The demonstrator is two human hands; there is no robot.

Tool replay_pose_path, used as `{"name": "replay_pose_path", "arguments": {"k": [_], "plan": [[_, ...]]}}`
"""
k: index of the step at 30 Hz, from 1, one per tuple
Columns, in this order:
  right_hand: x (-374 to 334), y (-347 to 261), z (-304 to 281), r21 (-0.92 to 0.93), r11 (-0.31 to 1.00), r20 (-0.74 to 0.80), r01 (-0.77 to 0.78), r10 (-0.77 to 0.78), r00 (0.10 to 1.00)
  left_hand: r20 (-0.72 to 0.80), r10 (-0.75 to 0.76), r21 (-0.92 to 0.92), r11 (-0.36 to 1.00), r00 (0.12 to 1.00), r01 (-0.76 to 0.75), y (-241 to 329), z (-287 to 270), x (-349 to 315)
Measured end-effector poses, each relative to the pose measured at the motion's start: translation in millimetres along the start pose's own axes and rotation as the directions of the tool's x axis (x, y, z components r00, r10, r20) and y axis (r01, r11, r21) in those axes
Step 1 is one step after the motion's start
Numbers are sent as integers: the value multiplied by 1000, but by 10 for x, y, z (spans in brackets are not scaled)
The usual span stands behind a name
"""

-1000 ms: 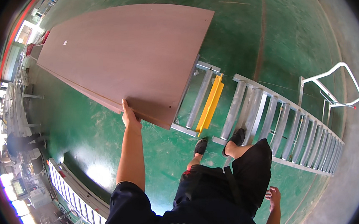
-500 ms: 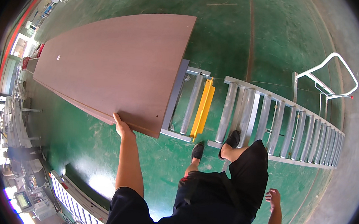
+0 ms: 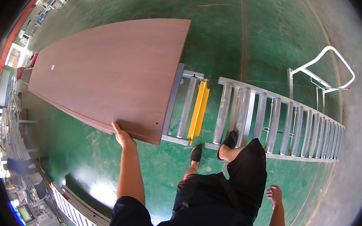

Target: The person removes a plastic covering from a stack of wooden boards on a roller conveyor and then pushes the boards onto a cart.

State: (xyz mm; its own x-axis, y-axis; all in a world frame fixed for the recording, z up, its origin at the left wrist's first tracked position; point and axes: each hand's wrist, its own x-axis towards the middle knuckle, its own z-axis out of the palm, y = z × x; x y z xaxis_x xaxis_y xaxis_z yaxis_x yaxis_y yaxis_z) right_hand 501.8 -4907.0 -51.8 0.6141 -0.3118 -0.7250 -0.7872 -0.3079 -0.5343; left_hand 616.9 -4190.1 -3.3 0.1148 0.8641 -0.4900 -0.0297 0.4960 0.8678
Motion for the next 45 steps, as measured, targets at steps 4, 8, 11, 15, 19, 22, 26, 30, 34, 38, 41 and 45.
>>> {"name": "replay_pose_path", "arguments": {"k": [4,8,11,15,19,22,26,30,34,38,41,45], "plan": [[-83,-27,60,16,1000,-6,-5,5,1000,-7,-7,-1,1000,1000,7,-31,19,-127],[-102,43,62,18,1000,-14,2,-2,1000,12,-40,9,999,999,40,-116,2,-150],[-95,114,79,43,999,-31,3,-1,1000,57,-44,22,999,997,43,-170,-9,-247],[-143,146,186,82,997,-29,-9,12,1000,41,-52,43,998,998,51,-261,-37,-333],[-162,237,307,120,993,-35,-8,12,999,43,-39,7,999,998,39,-345,-2,-481],[-167,342,346,158,987,-33,-2,7,999,54,-43,-6,999,998,43,-412,-12,-533],[-119,430,384,188,982,-32,-15,21,999,102,-113,9,994,988,112,-505,-54,-553],[-158,393,447,182,983,-53,-24,34,998,123,-127,60,991,984,121,-511,-29,-751],[-210,434,511,224,974,-48,4,7,999,123,-148,91,986,981,137,-539,-37,-890],[-261,517,547,238,971,-53,-8,21,998,116,-156,82,986,981,147,-574,4,-1067],[-294,594,570,261,965,-51,-19,34,998,139,-171,98,983,976,158,-650,-5,-1106],[-248,644,668,344,939,-39,-11,25,999,182,-172,171,975,968,141,-755,-71,-1008]]}}
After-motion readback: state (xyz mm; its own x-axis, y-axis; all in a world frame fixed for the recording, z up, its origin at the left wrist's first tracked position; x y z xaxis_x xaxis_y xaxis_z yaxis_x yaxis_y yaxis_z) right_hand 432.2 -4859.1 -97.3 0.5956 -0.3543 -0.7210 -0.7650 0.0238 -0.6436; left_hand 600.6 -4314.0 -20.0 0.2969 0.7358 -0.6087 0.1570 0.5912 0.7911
